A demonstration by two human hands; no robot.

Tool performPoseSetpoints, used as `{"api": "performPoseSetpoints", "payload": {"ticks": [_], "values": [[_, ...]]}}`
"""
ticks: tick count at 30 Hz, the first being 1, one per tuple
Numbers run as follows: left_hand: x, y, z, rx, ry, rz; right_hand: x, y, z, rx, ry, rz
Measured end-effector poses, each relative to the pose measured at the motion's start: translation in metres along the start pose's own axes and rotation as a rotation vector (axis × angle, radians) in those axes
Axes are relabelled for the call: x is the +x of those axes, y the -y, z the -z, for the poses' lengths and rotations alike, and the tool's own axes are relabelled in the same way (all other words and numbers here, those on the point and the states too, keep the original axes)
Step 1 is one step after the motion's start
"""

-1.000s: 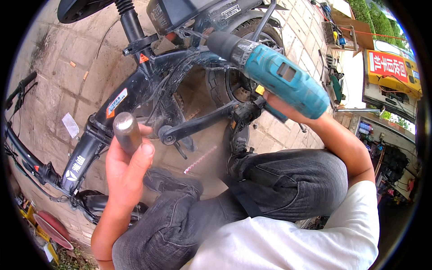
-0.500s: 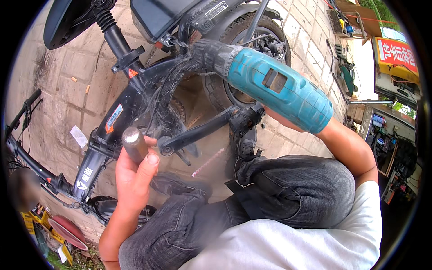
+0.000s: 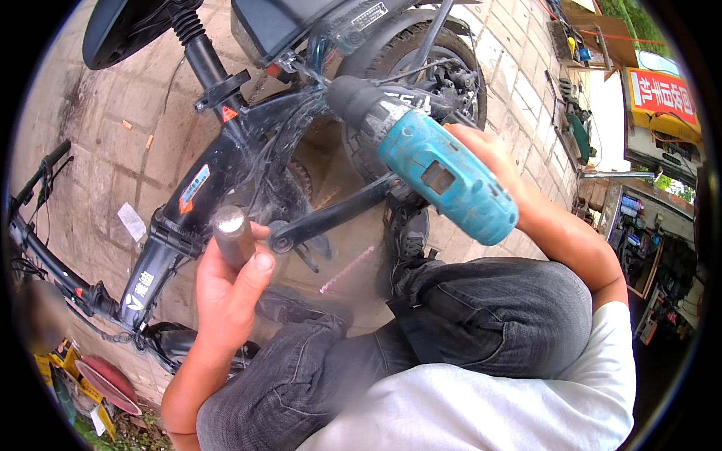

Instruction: The person uses a cordless drill and a screwdriver to remove bolts and screws from the rear frame and seat post area of a bicycle. They manipulate the seat post and frame components while sitting on the ground.

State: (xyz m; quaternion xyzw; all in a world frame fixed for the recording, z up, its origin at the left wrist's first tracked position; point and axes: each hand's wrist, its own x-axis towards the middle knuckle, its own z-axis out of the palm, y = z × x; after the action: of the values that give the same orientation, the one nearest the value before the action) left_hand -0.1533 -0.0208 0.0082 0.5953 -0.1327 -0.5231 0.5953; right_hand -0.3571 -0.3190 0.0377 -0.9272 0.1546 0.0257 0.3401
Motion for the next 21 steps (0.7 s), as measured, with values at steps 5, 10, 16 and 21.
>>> {"api": "performPoseSetpoints", "payload": {"ticks": [5,10,16,21], "values": [[0.001,0.001,-0.002,0.006,0.008,0.002,-0.008,-0.002,-0.002,0.048,-0.034,-0.056],[0.003,0.001,-0.006,0.005,0.028,0.006,-0.008,-0.007,-0.004,0.152,-0.047,-0.074],[0.004,0.000,-0.005,0.011,0.036,0.008,0.005,0.018,0.018,0.242,-0.092,-0.104],[0.004,-0.002,-0.003,0.003,0.035,0.027,0.036,0.061,0.054,0.179,-0.091,-0.247]]}}
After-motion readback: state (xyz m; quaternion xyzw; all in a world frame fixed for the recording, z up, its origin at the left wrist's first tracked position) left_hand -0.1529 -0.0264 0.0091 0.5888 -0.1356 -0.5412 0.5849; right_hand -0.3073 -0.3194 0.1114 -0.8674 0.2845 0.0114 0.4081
